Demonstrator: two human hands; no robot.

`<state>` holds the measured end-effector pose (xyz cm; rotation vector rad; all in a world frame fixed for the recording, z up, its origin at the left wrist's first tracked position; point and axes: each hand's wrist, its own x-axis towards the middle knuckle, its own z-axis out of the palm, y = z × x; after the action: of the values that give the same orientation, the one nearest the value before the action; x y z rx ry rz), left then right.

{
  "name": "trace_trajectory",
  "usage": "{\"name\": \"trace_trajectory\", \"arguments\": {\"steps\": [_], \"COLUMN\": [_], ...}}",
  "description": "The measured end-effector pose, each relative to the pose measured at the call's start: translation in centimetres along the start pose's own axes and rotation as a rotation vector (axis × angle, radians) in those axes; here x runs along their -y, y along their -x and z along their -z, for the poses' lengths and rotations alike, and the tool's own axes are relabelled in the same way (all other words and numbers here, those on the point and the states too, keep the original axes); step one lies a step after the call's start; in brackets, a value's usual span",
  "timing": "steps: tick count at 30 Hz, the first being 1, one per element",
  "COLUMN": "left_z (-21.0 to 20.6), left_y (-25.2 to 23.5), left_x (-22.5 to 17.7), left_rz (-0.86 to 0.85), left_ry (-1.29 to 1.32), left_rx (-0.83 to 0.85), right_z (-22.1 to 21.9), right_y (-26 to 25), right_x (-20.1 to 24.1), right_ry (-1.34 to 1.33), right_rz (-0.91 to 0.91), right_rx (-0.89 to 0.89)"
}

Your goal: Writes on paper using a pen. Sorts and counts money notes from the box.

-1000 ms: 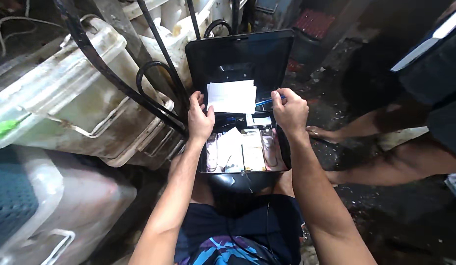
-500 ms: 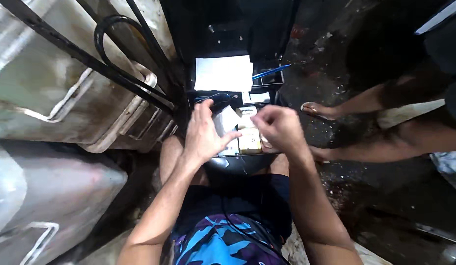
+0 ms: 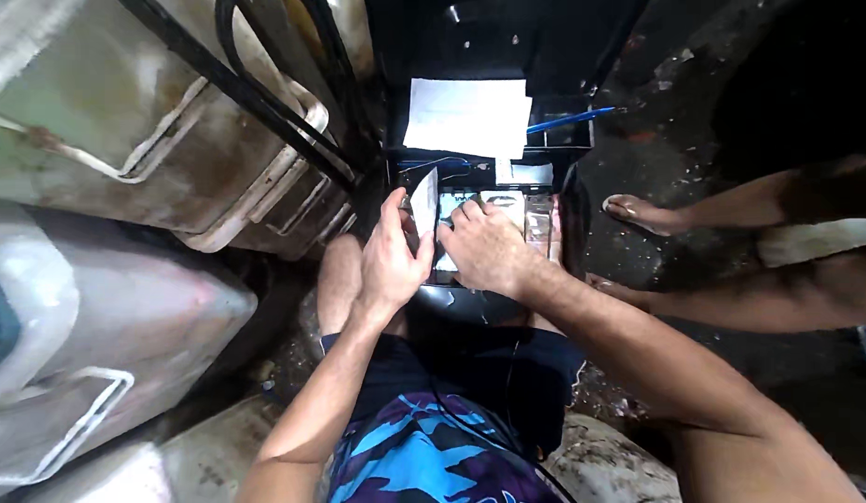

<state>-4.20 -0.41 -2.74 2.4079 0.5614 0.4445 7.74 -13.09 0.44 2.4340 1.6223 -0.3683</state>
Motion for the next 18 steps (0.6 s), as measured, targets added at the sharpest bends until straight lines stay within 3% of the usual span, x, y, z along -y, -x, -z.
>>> {"name": "trace_trajectory", "arguments": {"steps": [7, 12, 18], "left_z": [-0.3, -0.2, -0.1], "left_y": [-0.2, -0.1, 0.1], "left_x": [0.7, 1.2, 1.4], "left_rz": [-0.053, -0.076, -0.098], "left_ry": [0.127, 0.265, 0.333], "left_rx": [-0.032, -0.051, -0.045], "right_z": [0.3, -2.7, -0.8], "right_y": [-0.8, -1.4, 0.2], "right_x": [-0.3, -1.0, -2.3], "right_ry": [0.074, 0.008, -0.256], "right_rz": [0.04, 0.032, -0.125], "right_rx": [0.057, -0.263, -0.313]}}
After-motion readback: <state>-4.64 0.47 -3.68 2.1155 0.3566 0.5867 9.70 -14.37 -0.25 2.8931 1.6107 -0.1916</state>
